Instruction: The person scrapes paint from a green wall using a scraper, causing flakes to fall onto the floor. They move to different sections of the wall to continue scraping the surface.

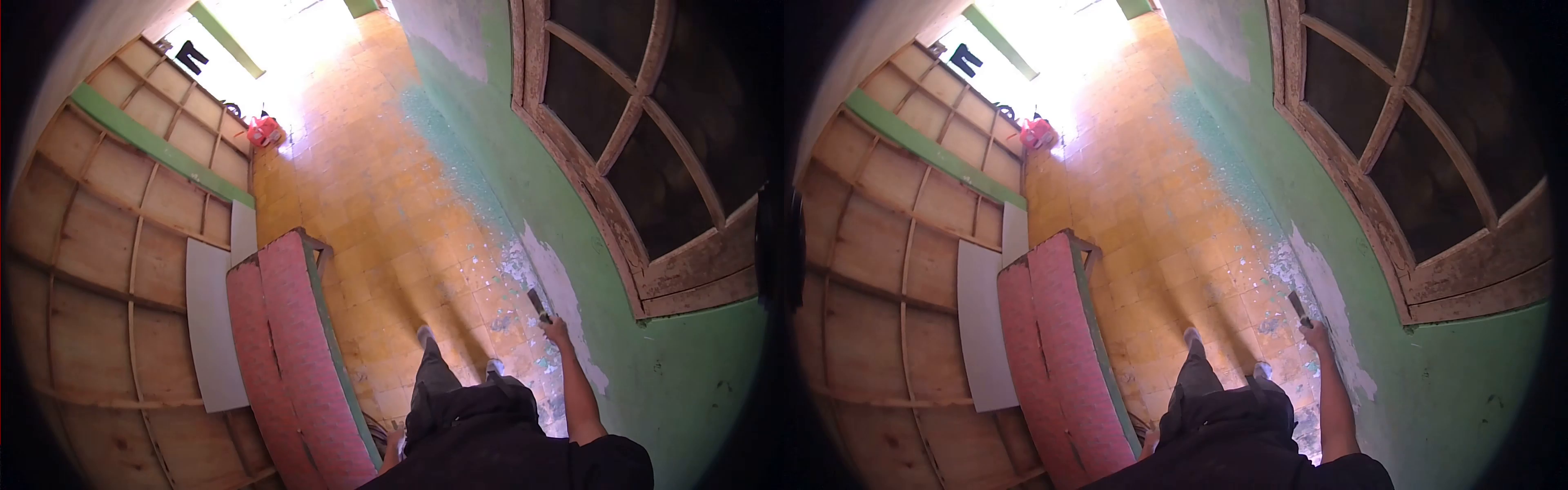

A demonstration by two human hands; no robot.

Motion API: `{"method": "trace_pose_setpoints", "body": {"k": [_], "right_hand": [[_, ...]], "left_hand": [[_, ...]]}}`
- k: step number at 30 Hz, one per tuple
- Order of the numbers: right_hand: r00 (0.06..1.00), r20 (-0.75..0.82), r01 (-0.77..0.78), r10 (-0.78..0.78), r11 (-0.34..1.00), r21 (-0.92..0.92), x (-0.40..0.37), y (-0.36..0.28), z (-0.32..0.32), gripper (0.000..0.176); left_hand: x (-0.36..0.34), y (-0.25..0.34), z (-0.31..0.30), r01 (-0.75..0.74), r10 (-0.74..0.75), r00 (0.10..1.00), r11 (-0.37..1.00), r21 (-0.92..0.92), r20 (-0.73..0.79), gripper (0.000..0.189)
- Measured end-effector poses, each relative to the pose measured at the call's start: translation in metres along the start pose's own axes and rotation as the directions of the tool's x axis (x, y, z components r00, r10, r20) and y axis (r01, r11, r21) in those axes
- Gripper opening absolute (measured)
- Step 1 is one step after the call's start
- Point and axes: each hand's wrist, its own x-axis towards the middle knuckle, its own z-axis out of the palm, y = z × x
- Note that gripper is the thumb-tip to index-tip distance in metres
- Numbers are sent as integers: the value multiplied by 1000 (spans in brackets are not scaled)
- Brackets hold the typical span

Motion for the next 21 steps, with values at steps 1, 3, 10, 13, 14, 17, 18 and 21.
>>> {"method": "trace_pose_setpoints", "body": {"k": [1, 3, 10, 13, 14, 17, 18, 21], "right_hand": [[998, -31, -56, 57, 998, 30, -4, -23, -3, 37], [988, -122, -79, 90, 993, 89, -3, -23, 7, 38], [770, -302, -473, 563, 820, 323, -93, 86, 146, 50], [707, -601, -443, 374, 896, 35, -180, 69, 223, 36], [683, -515, -558, 518, 825, 88, -205, 53, 243, 36], [529, -287, -802, 799, 581, 139, -247, 16, 289, 35], [493, -212, -833, 844, 528, 165, -252, 5, 300, 32], [412, -99, -867, 906, 423, 265, -244, -33, 332, 27]], "left_hand": [[12, 14, -6, -10, 9, 1000, 1000, 25, 27, 38], [43, 44, -31, -27, 21, 997, 997, 67, 78, 37], [181, 218, -138, -134, 82, 946, 980, 147, 312, 35], [269, 322, -166, -201, 147, 880, 977, 75, 451, 37], [269, 367, -165, -291, 240, 900, 952, 92, 365, 37], [256, 500, -127, -415, 370, 897, 892, 176, 243, 36], [249, 536, -110, -454, 398, 880, 866, 209, 260, 36], [210, 611, -63, -578, 469, 807, 752, 318, 358, 40]]}}
